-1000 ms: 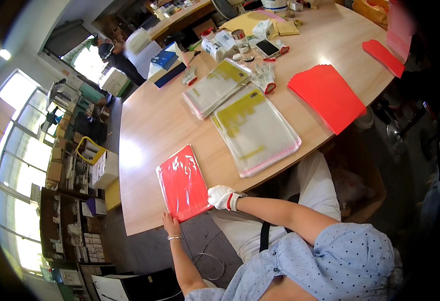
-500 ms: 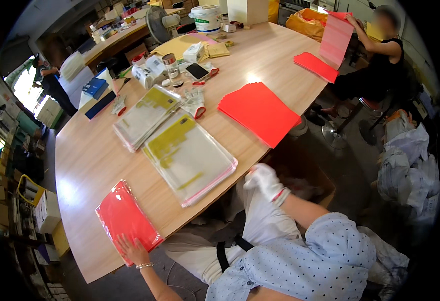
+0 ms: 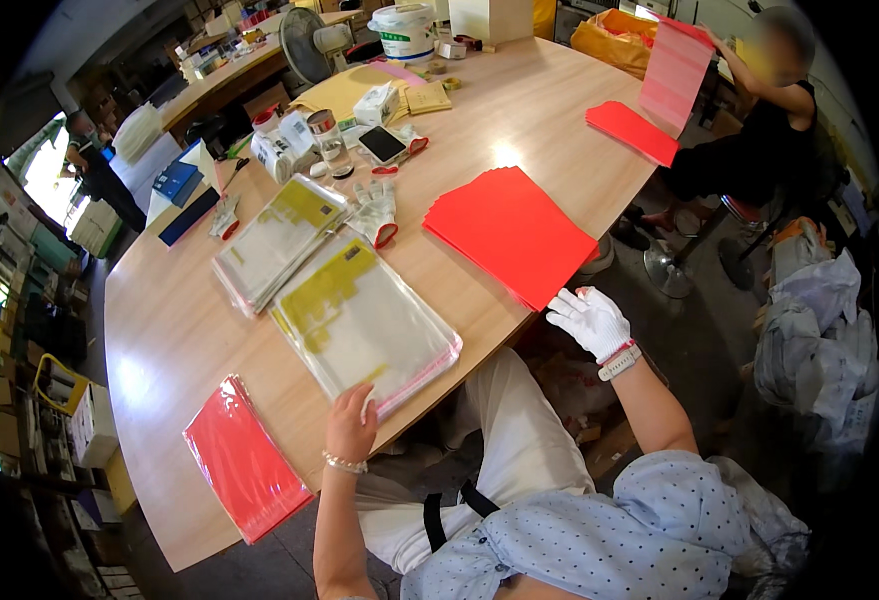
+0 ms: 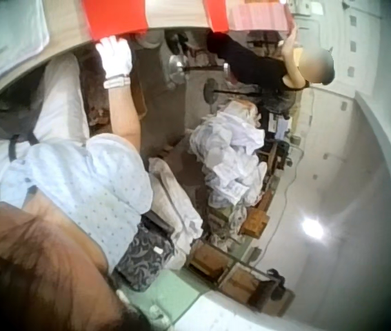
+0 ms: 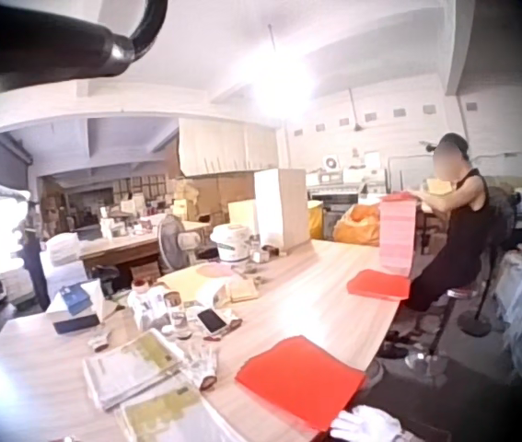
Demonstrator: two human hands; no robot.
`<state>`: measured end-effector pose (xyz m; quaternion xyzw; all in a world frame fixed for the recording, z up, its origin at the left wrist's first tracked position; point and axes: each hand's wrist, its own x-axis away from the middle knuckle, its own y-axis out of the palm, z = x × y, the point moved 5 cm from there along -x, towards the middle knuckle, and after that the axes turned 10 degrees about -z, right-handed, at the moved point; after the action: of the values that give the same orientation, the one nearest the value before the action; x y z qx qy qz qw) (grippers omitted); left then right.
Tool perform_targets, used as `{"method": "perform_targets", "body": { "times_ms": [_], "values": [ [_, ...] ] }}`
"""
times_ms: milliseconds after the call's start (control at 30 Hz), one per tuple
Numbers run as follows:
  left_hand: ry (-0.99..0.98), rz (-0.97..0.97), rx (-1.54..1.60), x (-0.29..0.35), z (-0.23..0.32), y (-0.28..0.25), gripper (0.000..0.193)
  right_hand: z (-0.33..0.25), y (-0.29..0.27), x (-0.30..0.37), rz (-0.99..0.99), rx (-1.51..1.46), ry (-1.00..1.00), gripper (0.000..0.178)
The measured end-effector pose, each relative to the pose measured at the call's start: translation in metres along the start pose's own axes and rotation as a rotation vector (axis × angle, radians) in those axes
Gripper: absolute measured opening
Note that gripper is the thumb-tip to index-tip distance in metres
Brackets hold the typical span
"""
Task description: The person places red sheets of paper into clear plastic sleeves one at a time. They smooth each sheet inside the sleeve and stack the completed packages on the table. The person wears white gloves throughout the task.
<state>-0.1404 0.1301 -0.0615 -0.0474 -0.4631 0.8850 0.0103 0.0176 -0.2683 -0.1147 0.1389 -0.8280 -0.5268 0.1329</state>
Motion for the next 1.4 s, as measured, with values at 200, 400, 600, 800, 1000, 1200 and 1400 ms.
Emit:
{"method": "perform_targets", "body": {
  "times_ms": [200, 400, 600, 800, 1000, 1200, 1400],
  "values": [
    [-0.074, -0.028, -0.224, -0.035, -0.002, 0.03, 0.044, -0.014, -0.008, -0.003, 0.101, 0.021, 0.003, 0.016],
    [-0.116, -0.056, -0.254, -0.035, -0.011, 0.038, 0.046, -0.005, 0.001, 0.003, 0.158, 0.047, 0.048, 0.014],
    [-0.117, -0.057, -0.267, -0.025, -0.015, 0.038, 0.046, -0.006, 0.021, 0.003, 0.031, -0.049, 0.036, 0.009],
    [-0.134, -0.106, -0.436, -0.031, -0.035, 0.055, 0.045, -0.007, 0.013, -0.017, 0.179, -0.092, -0.007, 0.016],
    [-0.171, -0.094, -0.373, -0.031, -0.01, 0.044, 0.045, -0.011, 0.027, -0.048, 0.19, 0.009, 0.056, 0.031],
    [-0.143, -0.067, -0.311, -0.035, -0.008, 0.056, 0.041, -0.036, 0.0, -0.096, 0.208, 0.454, 0.105, 0.018],
    [-0.14, -0.117, -0.542, -0.053, -0.02, 0.058, 0.017, -0.021, 0.065, -0.034, 0.06, 0.669, -0.084, 0.006]
  ]
}}
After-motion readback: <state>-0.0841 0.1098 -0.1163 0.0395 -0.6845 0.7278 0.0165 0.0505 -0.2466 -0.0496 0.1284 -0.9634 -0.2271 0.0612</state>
